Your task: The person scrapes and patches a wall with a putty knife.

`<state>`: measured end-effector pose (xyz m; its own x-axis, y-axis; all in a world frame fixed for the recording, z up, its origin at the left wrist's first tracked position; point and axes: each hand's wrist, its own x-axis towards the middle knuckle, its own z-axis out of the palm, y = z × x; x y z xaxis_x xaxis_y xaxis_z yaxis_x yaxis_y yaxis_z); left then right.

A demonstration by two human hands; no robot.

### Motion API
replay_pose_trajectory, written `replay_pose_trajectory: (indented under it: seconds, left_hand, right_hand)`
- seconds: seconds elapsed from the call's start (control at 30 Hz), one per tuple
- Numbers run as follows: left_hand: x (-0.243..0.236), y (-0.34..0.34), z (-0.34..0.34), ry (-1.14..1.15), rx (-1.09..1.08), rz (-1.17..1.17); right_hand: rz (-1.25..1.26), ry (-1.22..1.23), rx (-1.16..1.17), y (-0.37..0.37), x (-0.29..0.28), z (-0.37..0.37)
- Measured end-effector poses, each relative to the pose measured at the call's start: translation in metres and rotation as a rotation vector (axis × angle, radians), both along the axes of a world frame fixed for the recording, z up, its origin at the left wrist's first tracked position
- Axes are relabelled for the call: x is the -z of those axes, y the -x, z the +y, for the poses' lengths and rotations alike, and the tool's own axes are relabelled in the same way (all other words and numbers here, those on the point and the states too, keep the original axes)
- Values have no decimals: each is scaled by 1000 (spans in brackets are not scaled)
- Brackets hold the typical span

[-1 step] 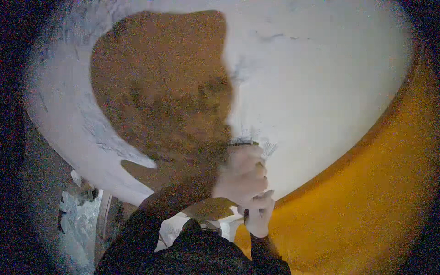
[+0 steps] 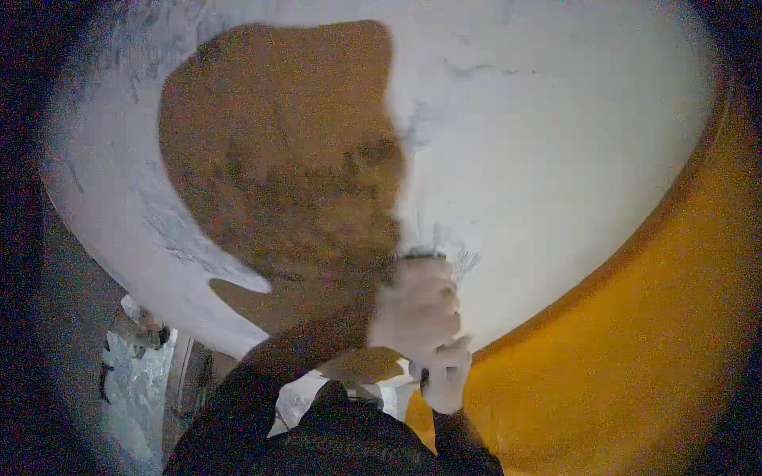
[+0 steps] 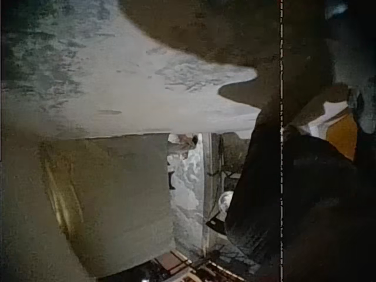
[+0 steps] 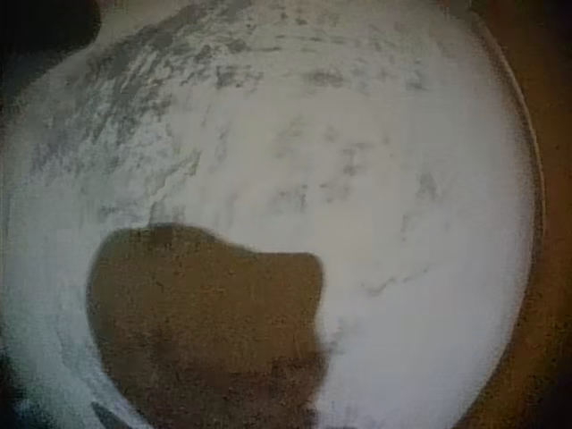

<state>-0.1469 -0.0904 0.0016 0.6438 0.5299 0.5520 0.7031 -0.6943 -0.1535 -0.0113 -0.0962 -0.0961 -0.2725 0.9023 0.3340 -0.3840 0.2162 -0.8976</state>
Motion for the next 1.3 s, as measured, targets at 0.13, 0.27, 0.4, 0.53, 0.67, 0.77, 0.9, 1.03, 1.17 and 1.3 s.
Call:
replay_pose_trajectory:
  seconds: [0.13, 0.27, 0.4, 0.53, 0.67, 0.77, 0.9, 1.03, 1.17, 1.3]
  left_hand:
    - [1, -1, 0, 20, 40, -85]
    - [4, -3, 0, 56, 7, -38]
    - [7, -4, -2, 34, -59, -60]
    - [10, -2, 1, 26, -30, 0]
    - [9, 1, 6, -50, -50, -2]
    - [7, -1, 3, -6, -57, -42]
    - [3, -3, -1, -1, -13, -56]
    - [-3, 4, 4, -49, -30, -21]
    - [3, 2, 1, -23, -38, -4]
    - [5, -3, -2, 10, -20, -48]
  right_hand:
    - [-60, 18, -71, -7, -5, -10]
    - [-111, 5, -14, -12, -12, -17]
    - [-32, 79, -26, -8, -6, -16]
    - [-104, 41, -60, -10, -1, -5]
    - [-115, 34, -7, -12, 0, -1]
    - [-100, 67, -65, -14, 0, -5]
    - [-184, -24, -27, -15, -2, -5]
    - [-166, 62, -89, -13, -3, 4]
    - [-142, 21, -120, -13, 4, -2]
    - [-198, -31, 134, -10, 8, -5]
